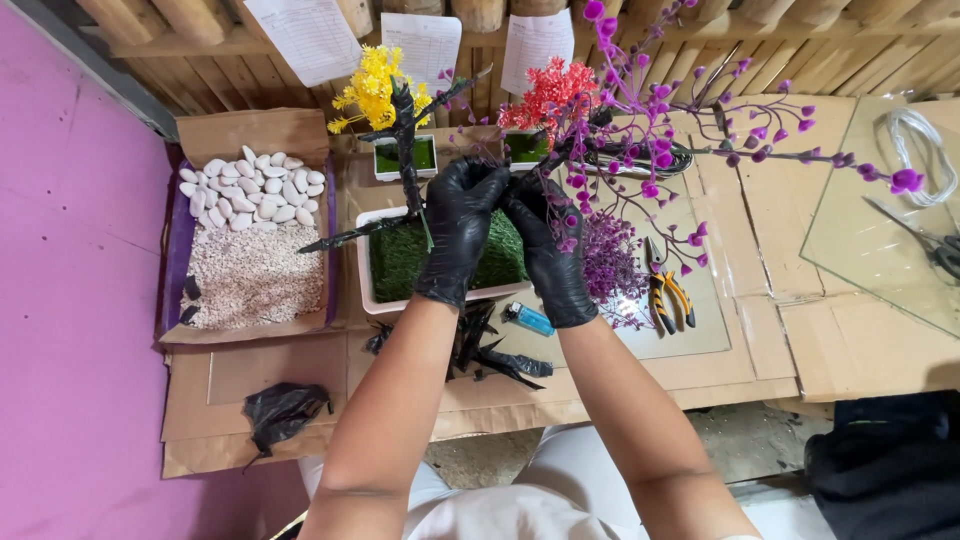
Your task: Attaching small artificial flower clusters to the branches of a decorative bonsai tree to complete an arrangement.
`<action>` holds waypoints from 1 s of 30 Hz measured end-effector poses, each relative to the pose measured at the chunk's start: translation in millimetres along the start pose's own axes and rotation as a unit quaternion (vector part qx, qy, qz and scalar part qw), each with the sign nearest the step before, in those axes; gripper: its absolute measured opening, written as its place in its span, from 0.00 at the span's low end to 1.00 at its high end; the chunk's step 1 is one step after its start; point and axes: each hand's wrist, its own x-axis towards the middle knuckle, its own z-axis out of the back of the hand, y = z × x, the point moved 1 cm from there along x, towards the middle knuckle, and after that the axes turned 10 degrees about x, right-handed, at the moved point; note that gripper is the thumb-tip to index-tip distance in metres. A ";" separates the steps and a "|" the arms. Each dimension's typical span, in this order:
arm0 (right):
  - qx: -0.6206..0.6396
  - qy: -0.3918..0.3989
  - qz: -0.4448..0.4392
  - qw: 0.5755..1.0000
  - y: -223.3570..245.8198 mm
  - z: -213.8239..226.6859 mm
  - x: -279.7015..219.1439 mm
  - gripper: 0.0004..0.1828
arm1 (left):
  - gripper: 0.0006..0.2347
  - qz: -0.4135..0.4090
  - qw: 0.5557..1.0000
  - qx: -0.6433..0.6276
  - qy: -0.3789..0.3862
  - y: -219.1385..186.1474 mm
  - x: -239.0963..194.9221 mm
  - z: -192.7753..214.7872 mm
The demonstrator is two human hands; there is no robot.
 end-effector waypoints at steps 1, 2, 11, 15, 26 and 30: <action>0.000 -0.001 0.000 1.000 0.8 -1.0 0.0 0.17 | 0.05 0.000 1.000 0.001 0.000 -7.7 -4.4 1.9; 0.010 0.001 0.000 1.000 1.8 -2.3 0.5 0.17 | 0.05 0.002 1.000 0.010 0.001 -15.9 -8.5 3.7; 0.088 -0.001 0.000 0.996 -10.3 4.3 0.2 0.18 | 0.06 0.000 0.993 0.120 0.001 -38.1 -25.4 5.5; 0.086 0.008 0.011 0.996 -11.6 7.0 0.9 0.19 | 0.07 -0.033 0.989 0.144 -0.021 -65.2 -40.8 7.4; 0.097 -0.006 0.005 0.995 -13.7 5.1 2.1 0.19 | 0.06 -0.036 0.985 0.164 -0.036 -65.0 -45.3 9.3; 0.092 -0.001 -0.002 0.996 -14.3 6.9 2.5 0.19 | 0.06 -0.019 0.988 0.153 -0.016 -42.4 -30.7 4.9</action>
